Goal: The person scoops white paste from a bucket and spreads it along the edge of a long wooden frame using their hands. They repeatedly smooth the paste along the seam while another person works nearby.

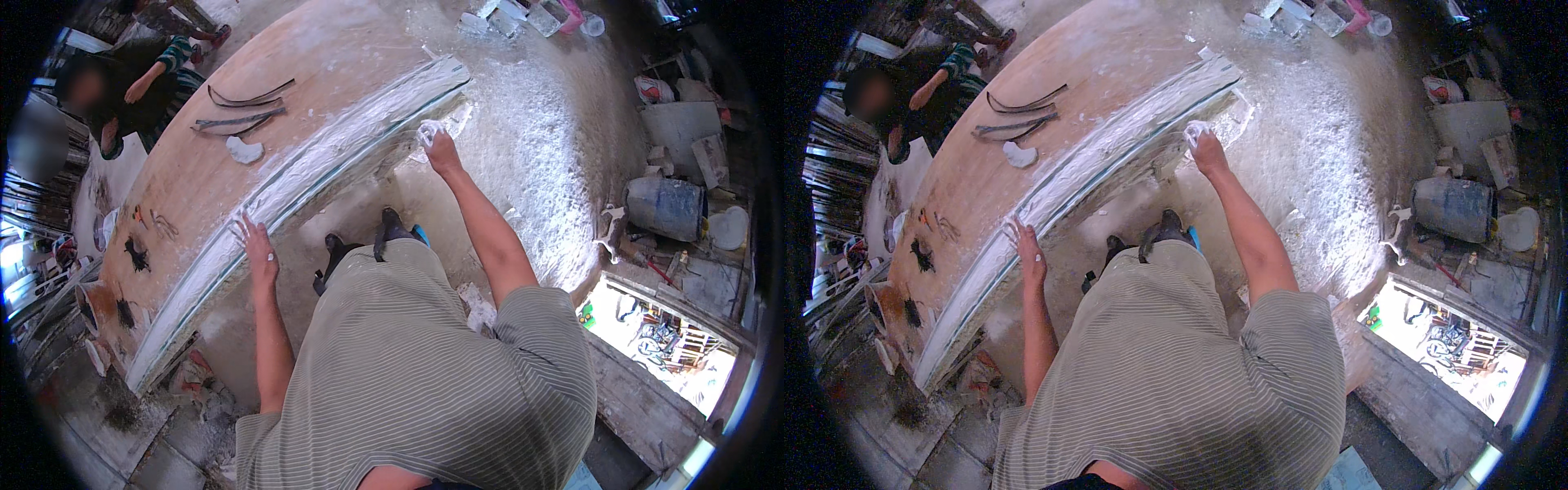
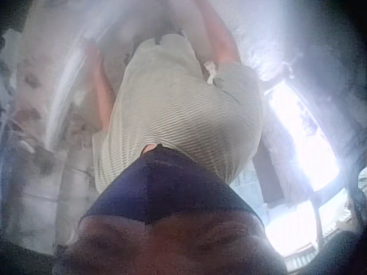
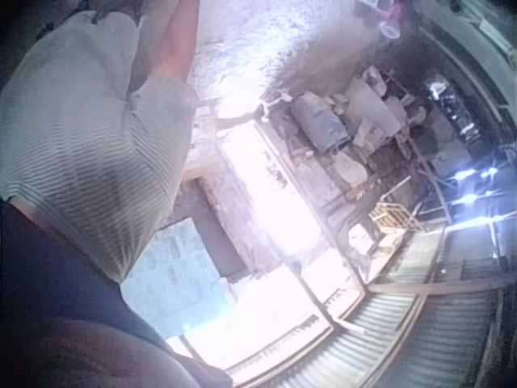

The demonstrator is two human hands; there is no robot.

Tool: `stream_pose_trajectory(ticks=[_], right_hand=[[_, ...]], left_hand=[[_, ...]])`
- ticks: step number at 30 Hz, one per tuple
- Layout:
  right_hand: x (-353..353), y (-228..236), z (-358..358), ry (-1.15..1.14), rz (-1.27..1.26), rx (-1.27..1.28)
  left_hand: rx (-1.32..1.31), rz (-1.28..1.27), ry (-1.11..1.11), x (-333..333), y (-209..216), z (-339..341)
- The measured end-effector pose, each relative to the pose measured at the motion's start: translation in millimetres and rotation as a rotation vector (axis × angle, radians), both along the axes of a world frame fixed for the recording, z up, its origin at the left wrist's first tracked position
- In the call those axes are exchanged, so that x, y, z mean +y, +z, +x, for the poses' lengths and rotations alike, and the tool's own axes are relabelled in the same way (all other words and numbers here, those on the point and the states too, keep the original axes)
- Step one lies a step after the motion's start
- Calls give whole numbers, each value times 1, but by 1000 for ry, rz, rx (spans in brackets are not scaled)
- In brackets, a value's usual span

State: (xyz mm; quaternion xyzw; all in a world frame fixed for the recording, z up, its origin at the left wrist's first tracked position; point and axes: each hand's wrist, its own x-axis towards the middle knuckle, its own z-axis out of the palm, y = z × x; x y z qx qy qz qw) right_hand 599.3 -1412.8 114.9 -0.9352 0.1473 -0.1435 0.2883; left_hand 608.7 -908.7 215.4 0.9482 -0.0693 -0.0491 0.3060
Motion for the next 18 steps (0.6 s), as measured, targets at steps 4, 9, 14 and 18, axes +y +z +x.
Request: stream_pose_trajectory(ticks=[4, 9, 14, 18], right_hand=[[14, 19, -1, 102, 260, 98], [42, 23, 4, 280, 3, 76], [39, 21, 13, 439, -163, 278], [30, 8, 16, 485, -315, 173]], left_hand=[[12, -19, 5, -44, 7, -6], [54, -47, -24, -59, 3, -17], [115, -49, 42, -65, -4, -29], [123, -63, 57, -72, -9, -41]])
